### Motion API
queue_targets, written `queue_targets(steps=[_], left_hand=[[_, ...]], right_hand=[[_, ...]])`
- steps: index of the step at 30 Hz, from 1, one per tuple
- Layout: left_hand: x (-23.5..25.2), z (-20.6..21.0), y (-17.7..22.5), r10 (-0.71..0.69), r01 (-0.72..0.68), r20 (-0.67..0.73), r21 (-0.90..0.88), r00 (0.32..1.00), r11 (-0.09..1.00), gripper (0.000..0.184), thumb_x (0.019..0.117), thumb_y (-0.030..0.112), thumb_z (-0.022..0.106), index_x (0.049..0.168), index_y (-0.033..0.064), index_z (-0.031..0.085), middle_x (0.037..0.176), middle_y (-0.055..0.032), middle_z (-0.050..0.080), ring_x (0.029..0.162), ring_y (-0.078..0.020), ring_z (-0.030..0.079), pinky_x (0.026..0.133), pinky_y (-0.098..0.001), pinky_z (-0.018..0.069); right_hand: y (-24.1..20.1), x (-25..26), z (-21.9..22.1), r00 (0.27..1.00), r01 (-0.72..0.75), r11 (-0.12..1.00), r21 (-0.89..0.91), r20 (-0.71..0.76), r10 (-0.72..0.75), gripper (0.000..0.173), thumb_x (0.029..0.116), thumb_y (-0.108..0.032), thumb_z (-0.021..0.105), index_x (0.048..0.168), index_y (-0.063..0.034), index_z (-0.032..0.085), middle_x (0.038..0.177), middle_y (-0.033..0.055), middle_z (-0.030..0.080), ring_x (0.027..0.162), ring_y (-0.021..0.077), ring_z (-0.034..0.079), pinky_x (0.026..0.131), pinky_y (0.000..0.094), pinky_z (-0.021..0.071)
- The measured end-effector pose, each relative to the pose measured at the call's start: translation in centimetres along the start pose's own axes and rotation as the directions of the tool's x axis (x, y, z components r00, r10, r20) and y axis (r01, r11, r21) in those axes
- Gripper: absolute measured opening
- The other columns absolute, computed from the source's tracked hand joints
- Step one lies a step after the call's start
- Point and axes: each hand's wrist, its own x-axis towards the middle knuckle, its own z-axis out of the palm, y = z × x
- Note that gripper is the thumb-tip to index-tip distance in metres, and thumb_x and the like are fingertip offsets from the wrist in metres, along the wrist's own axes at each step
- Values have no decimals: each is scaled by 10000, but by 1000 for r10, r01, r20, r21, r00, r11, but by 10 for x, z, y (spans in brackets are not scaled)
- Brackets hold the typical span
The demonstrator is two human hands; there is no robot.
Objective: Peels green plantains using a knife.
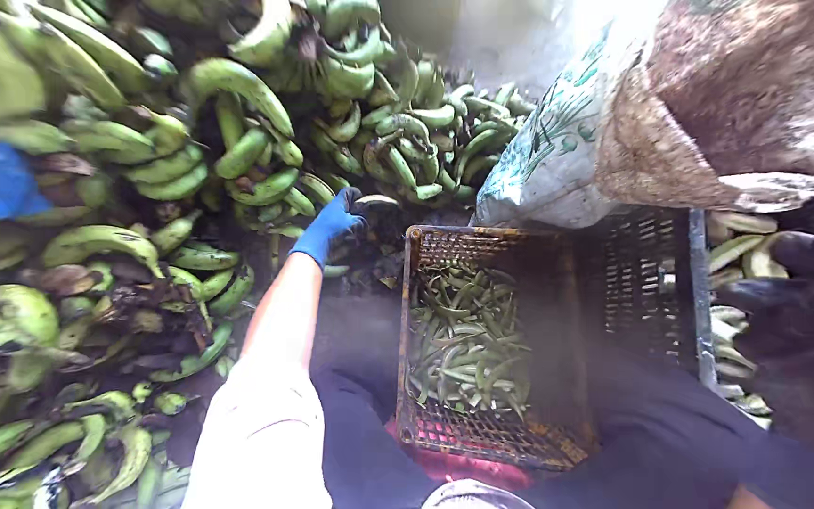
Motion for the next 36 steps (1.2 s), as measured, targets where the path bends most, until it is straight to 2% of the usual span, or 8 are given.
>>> queue_targets(steps=[5, 9, 13, 20, 23, 26, 32, 36], left_hand=[[-88, -8, 92, 240, -185, 72, -440, 968, 879, 817, 804, 102, 750, 1526, 198, 379, 1276, -64, 647, 1033, -161, 671, 834, -353, 596], [-135, 41, 139, 390, -298, -46, -728, 920, 617, 635, 938, 74, 601, 1506, 174, 337, 1157, -90, 655, 932, -199, 690, 770, -384, 616], [-196, 86, 149, 316, -380, -215, -597, 924, 707, 525, 965, 165, 650, 1452, 263, 478, 1155, -32, 665, 871, -142, 670, 680, -326, 594], [-215, 135, 140, 708, -778, -339, -389, 619, 493, 558, 961, 120, 677, 1465, 131, 438, 1443, -5, 502, 1223, -102, 559, 1023, -293, 513], [-218, 129, 139, 659, -707, -346, -570, 668, 419, 595, 934, 70, 703, 1465, 176, 457, 1457, 5, 503, 1221, -128, 571, 1015, -315, 525], [-214, 113, 140, 453, -381, -201, -855, 868, 351, 561, 974, 89, 558, 1480, 294, 426, 1244, -24, 637, 1006, -143, 669, 800, -339, 603], [-194, 117, 180, 308, -372, -246, -801, 919, 470, 425, 1083, 503, 374, 1463, 340, 469, 978, -5, 633, 736, -106, 621, 613, -280, 573], [-182, 126, 191, 326, -583, -487, -612, 810, 534, 465, 1055, 515, 439, 1470, 305, 461, 1160, 40, 644, 924, -70, 635, 748, -279, 579]], right_hand=[[21, -20, 26, 960, -43, 948, 315, 275, -48, 261, 1093, -349, 397, 1238, -320, 612, 1080, -98, 726, 952, 83, 707, 797, 275, 615], [103, -87, 48, 960, -236, 943, 236, 208, 189, 339, 1069, -164, 479, 1405, -133, 442, 1053, 38, 658, 897, 179, 686, 810, 400, 619], [147, -147, 42, 835, -508, 852, -125, 175, 523, 445, 1081, -288, 484, 1448, -43, 429, 1091, 104, 678, 838, 196, 706, 705, 390, 624], [-1, -137, 65, 827, 423, 879, 219, 304, -473, 292, 1045, -362, 552, 1298, -221, 591, 918, -87, 659, 733, 16, 631, 625, 225, 581], [64, -144, 43, 890, -2, 969, -246, 441, 114, 353, 1065, -358, 502, 1324, -122, 552, 875, 49, 673, 684, 157, 667, 589, 358, 599], [105, -144, 32, 711, -390, 804, -450, 408, 573, 417, 1065, -385, 467, 1367, -114, 563, 998, 73, 715, 775, 189, 702, 665, 401, 612], [38, -114, 54, 911, 120, 965, -232, 411, -15, 496, 1018, -543, 534, 1261, -115, 594, 888, -10, 724, 668, 121, 701, 561, 342, 628], [41, -123, 59, 885, 284, 922, -265, 441, -146, 398, 1039, -385, 558, 1273, -68, 613, 952, 1, 730, 731, 95, 709, 596, 322, 634]])
